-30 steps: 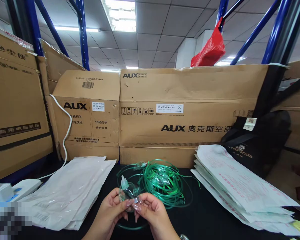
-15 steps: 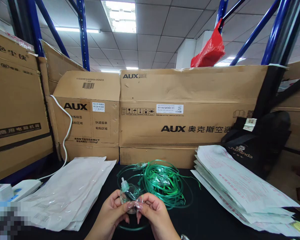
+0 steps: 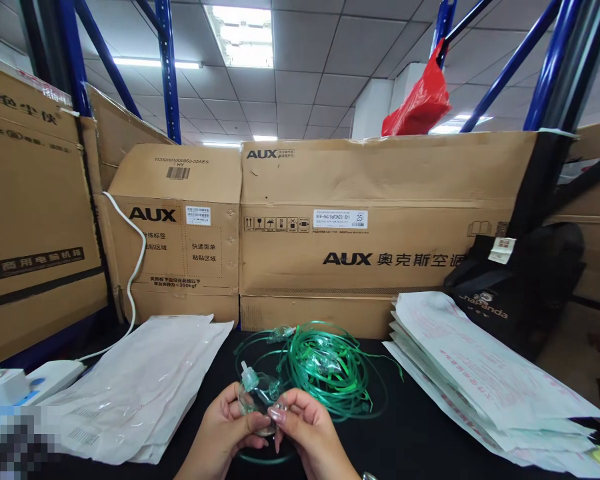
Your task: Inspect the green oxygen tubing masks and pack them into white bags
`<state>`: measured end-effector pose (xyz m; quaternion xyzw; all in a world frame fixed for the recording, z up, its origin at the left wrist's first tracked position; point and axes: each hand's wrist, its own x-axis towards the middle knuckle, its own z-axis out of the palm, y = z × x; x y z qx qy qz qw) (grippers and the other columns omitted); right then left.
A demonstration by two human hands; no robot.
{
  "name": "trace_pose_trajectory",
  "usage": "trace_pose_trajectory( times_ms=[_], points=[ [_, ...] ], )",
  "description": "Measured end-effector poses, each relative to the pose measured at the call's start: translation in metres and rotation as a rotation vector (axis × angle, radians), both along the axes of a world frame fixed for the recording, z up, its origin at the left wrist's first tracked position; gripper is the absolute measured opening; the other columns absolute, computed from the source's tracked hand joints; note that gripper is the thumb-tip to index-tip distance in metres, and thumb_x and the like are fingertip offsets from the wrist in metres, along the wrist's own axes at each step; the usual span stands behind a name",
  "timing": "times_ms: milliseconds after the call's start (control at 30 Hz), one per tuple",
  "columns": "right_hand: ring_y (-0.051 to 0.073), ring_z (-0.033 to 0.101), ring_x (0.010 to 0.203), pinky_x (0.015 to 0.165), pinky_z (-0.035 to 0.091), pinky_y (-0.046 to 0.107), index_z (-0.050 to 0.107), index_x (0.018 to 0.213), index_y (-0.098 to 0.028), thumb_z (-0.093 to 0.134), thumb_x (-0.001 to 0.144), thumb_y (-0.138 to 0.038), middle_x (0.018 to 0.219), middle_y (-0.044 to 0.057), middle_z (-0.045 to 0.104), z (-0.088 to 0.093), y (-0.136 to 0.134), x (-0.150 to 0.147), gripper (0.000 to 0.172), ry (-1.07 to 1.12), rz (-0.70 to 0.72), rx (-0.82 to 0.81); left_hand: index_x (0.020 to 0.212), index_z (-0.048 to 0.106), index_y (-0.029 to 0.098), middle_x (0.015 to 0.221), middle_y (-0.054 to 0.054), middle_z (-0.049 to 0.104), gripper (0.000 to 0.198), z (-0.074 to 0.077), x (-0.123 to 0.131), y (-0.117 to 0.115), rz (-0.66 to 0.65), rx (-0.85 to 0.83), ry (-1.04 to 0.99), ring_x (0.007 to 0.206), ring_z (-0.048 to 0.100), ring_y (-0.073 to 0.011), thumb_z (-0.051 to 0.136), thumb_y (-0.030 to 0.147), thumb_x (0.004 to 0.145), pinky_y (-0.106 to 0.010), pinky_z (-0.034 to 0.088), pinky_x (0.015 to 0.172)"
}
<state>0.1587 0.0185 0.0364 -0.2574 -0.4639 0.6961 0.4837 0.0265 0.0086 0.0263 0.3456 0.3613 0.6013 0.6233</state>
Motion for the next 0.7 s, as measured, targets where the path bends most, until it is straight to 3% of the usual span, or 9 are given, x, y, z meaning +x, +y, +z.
trace_pose_trajectory(
  times_ms=[167, 433, 700],
  points=[
    [0.007, 0.043, 0.049, 0.048, 0.034, 0.019, 0.057, 0.062, -0.014, 0.069, 0.062, -0.030, 0.053, -0.002, 0.053, 0.0027, -0.0013, 0.0018, 0.020, 0.002, 0.029, -0.025, 0.060, 0.047, 0.014, 0.052, 0.000, 0.067, 0.038, 0.0017, 0.0020, -0.0007, 0.007, 0.001, 0.006, 0.043, 0.061, -0.0123, 0.080, 0.019, 0.042, -0.017, 0.048, 0.037],
    [0.008, 0.041, 0.047, 0.046, 0.033, 0.020, 0.058, 0.058, -0.015, 0.071, 0.059, -0.029, 0.053, -0.002, 0.051, 0.0097, -0.0055, 0.0005, 0.019, -0.008, -0.045, -0.019, 0.060, 0.047, 0.015, 0.053, -0.001, 0.068, 0.038, -0.0019, 0.0023, 0.0006, 0.006, 0.010, 0.002, 0.044, 0.062, -0.0133, 0.080, 0.020, 0.043, -0.017, 0.047, 0.037],
    [0.007, 0.039, 0.044, 0.044, 0.031, 0.019, 0.057, 0.057, -0.014, 0.071, 0.059, -0.029, 0.046, -0.003, 0.050, 0.0053, -0.0026, 0.0034, 0.021, -0.021, -0.050, -0.035, 0.062, 0.045, 0.015, 0.054, -0.002, 0.068, 0.039, -0.0060, 0.0031, 0.0020, -0.027, 0.004, -0.006, 0.046, 0.062, -0.0135, 0.080, 0.022, 0.044, -0.019, 0.048, 0.040]
  ],
)
